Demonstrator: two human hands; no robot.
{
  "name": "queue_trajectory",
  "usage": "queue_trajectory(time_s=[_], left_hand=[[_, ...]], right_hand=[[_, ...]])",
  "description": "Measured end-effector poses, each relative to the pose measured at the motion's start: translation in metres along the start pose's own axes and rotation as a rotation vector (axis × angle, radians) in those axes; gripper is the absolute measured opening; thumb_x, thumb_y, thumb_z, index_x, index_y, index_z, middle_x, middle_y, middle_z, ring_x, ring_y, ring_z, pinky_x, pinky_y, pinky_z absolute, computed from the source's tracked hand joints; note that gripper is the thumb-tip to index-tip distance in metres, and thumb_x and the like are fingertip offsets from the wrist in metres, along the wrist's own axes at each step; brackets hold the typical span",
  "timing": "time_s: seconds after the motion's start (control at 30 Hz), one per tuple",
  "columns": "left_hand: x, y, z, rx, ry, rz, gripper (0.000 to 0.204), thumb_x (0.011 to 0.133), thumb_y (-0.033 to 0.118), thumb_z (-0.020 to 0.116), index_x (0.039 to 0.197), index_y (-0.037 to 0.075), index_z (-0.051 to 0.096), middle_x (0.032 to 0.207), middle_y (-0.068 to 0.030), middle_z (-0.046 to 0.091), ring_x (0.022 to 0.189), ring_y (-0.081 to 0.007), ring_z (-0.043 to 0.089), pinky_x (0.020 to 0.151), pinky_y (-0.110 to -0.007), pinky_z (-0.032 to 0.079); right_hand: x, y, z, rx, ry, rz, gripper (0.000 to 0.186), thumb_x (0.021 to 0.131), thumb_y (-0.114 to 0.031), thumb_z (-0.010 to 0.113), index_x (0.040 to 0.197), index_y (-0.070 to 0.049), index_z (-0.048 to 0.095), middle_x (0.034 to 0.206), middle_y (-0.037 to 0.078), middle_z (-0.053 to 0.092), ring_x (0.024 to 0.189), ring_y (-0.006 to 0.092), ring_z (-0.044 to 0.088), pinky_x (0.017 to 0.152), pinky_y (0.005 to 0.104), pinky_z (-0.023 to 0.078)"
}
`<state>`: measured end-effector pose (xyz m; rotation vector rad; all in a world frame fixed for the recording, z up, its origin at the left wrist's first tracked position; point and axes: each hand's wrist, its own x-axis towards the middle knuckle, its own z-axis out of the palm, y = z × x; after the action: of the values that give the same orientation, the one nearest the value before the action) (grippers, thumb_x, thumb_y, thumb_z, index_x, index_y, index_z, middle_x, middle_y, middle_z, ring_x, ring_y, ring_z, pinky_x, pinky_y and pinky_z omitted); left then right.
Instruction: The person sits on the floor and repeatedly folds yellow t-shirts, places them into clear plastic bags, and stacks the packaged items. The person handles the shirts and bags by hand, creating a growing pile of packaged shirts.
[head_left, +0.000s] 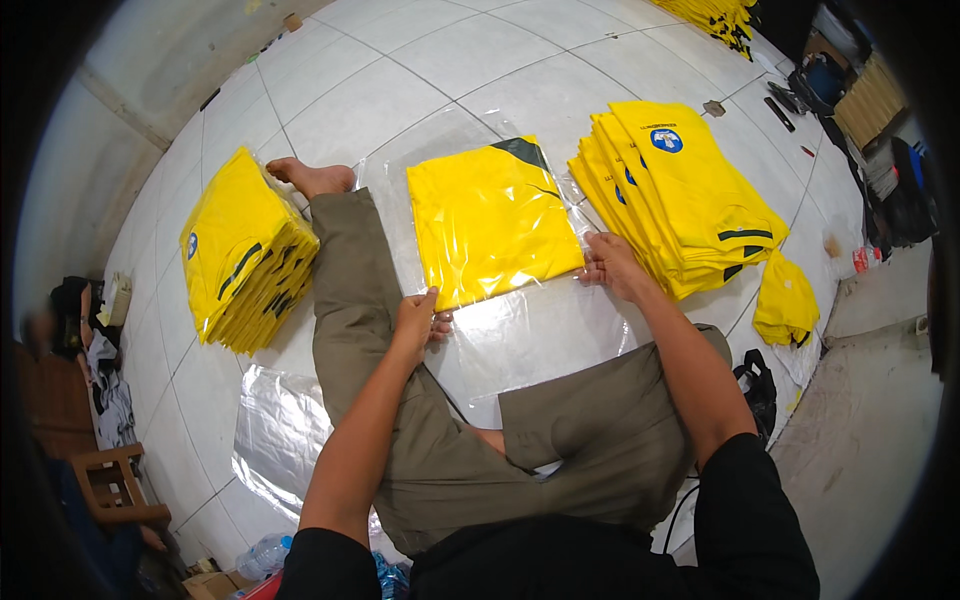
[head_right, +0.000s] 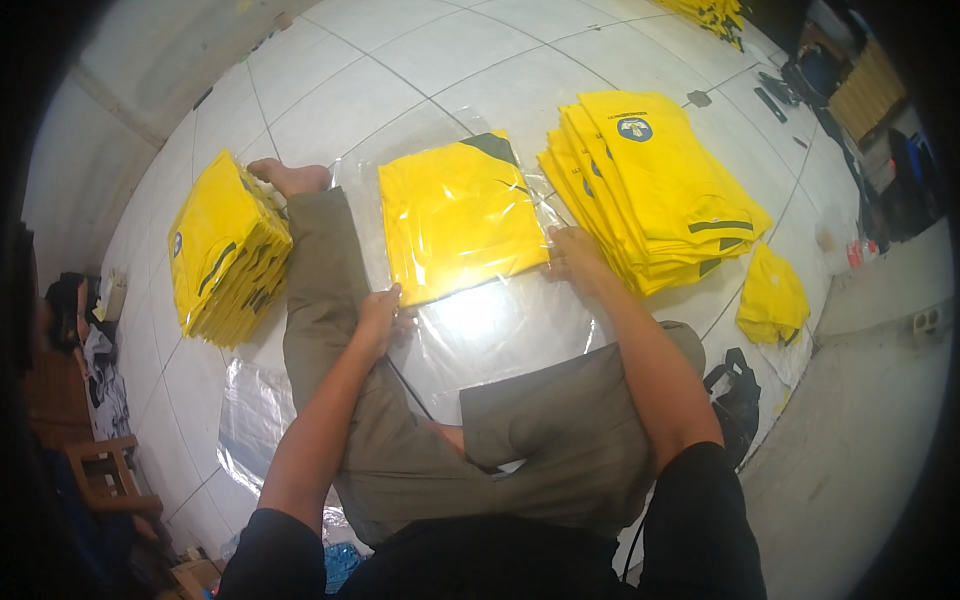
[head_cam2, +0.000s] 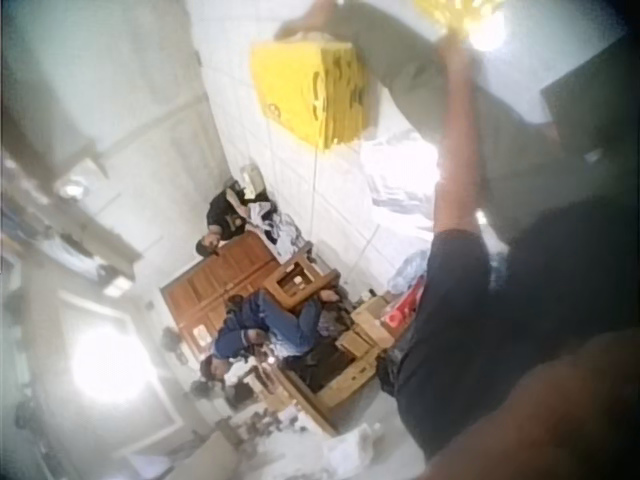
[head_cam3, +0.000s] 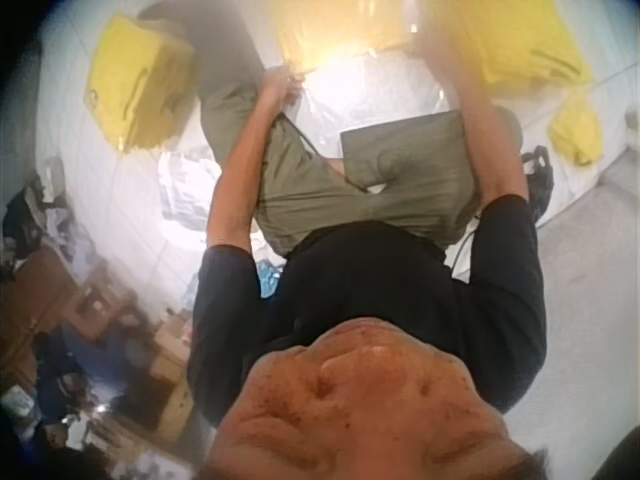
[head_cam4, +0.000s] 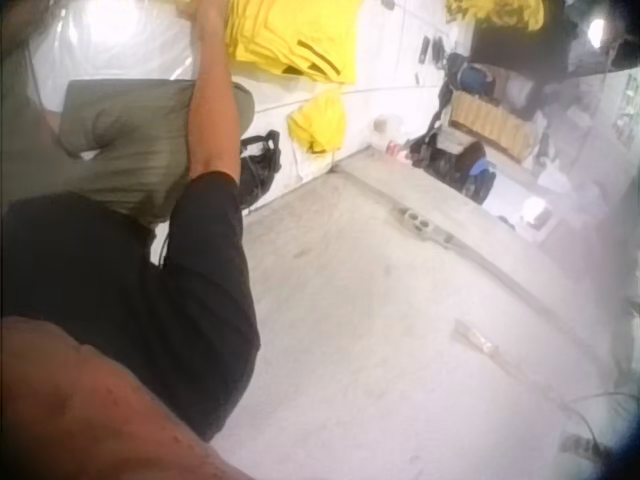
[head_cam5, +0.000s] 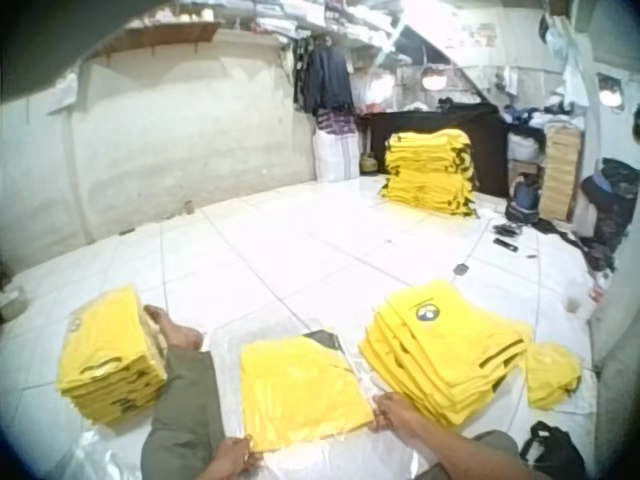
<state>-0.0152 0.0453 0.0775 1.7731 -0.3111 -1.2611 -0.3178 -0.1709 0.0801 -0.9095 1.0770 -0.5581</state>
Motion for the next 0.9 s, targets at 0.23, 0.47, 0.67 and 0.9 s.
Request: queue_trajectory(time_s=[0.23,0.47,0.67,0.9], left_hand=[[-0.011,-0.012,-0.009,0.362,0.02,0.394,0.014,0.087,-0.004,0.054,0.097,0.0,0.063,0.091,-0.0138,0.068,0.072,-0.0244,0.065,0.06,-0.036,0.052],[-0.037,-0.002,-0.011,1.201,0.121,1.133,0.013,0.079,-0.001,0.069,0.09,0.005,0.071,0.095,-0.0118,0.068,0.092,-0.0311,0.061,0.077,-0.041,0.052],[-0.028,-0.004,-0.015,1.178,0.119,0.925,0.015,0.079,0.003,0.068,0.092,0.008,0.073,0.091,-0.0139,0.07,0.088,-0.0348,0.064,0.076,-0.044,0.053],[-0.006,-0.006,-0.032,0.577,0.088,0.434,0.012,0.088,0.01,0.07,0.095,0.001,0.074,0.09,-0.0099,0.076,0.079,-0.0163,0.068,0.076,-0.029,0.051]], right_hand=[[-0.008,0.014,-0.027,-0.657,-0.087,-0.393,0.008,0.091,-0.004,0.061,0.097,-0.006,0.066,0.091,0.009,0.064,0.08,0.0244,0.065,0.075,0.0376,0.054],[-0.027,0.004,-0.017,-1.422,-0.143,-1.04,0.019,0.075,0.0,0.073,0.093,-0.008,0.071,0.088,0.006,0.063,0.092,0.0302,0.062,0.082,0.0406,0.051],[-0.011,0.011,-0.027,-1.329,-0.19,-1.034,0.007,0.08,-0.011,0.07,0.085,-0.007,0.07,0.087,0.011,0.067,0.088,0.0325,0.063,0.078,0.0422,0.051],[0.016,0.028,-0.041,-0.655,-0.187,-0.363,0.017,0.087,-0.019,0.068,0.092,-0.003,0.071,0.087,0.008,0.071,0.081,0.0203,0.066,0.078,0.0344,0.052]])
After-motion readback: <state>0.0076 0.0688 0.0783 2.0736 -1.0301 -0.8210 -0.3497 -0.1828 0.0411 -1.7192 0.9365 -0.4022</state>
